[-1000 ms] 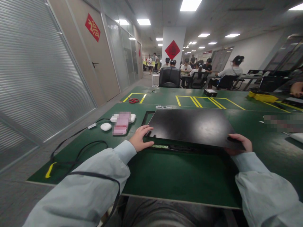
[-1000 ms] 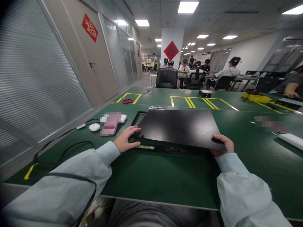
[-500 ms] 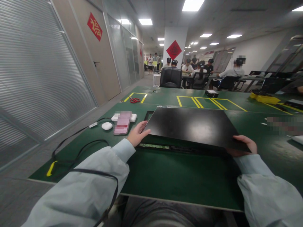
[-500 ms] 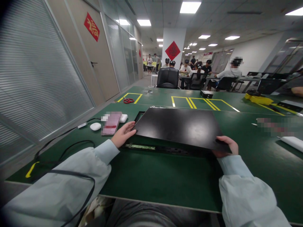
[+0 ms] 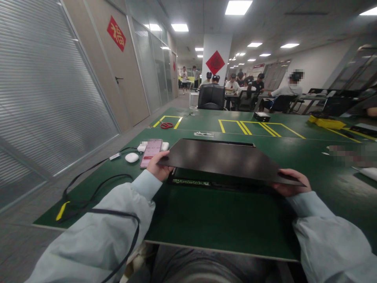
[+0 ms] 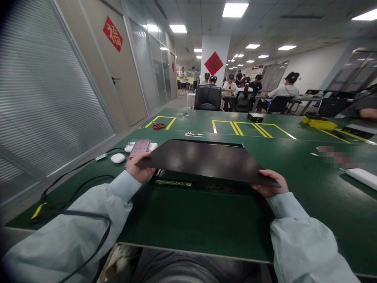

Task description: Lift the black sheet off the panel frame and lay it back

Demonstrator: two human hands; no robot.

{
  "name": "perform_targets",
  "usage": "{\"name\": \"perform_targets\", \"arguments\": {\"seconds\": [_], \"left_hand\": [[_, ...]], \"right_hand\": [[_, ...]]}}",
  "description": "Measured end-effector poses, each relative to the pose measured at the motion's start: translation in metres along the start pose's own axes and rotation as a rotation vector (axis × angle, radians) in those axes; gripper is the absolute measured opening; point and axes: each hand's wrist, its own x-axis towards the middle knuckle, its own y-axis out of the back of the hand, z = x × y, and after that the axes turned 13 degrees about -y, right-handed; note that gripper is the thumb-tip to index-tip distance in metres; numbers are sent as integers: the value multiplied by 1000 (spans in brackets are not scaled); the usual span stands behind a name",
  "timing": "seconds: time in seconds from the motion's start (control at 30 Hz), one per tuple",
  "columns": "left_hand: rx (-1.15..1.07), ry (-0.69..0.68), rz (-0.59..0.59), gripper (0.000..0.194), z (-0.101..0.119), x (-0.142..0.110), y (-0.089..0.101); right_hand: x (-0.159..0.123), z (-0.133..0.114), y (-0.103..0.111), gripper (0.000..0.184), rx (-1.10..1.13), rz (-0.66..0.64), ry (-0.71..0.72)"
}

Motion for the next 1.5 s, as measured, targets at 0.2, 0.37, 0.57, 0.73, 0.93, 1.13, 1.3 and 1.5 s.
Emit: {"name": "perform_targets", "arguments": {"seconds": [0.2, 0.37, 0.57, 0.73, 0.93, 1.13, 1.3, 1.5], "left_hand": [[-6, -71, -24, 22, 7, -3, -1], [14, -210, -121, 30, 10, -6, -7], [101, -318, -162, 41, 5, 2, 1], [144, -333, -172, 44, -1, 8, 9], [164, -278, -127, 44, -11, 10, 9], [204, -236, -141, 57, -20, 6, 7], [209, -192, -112, 66, -21, 4, 7], [223, -166, -93, 69, -27, 8, 9]], "right_hand": [[-1, -3, -5, 14, -153, -80, -45], [-1, -7, -13, 41, -156, -25, -54], [0, -5, -15, 45, -52, 123, 26], [-1, -5, -14, 36, -23, 104, 16], [4, -4, -7, 38, -74, 176, 50], [16, 4, 7, 49, -169, 274, 202], [17, 7, 8, 55, -263, 259, 227], [17, 6, 4, 52, -259, 282, 296]]}}
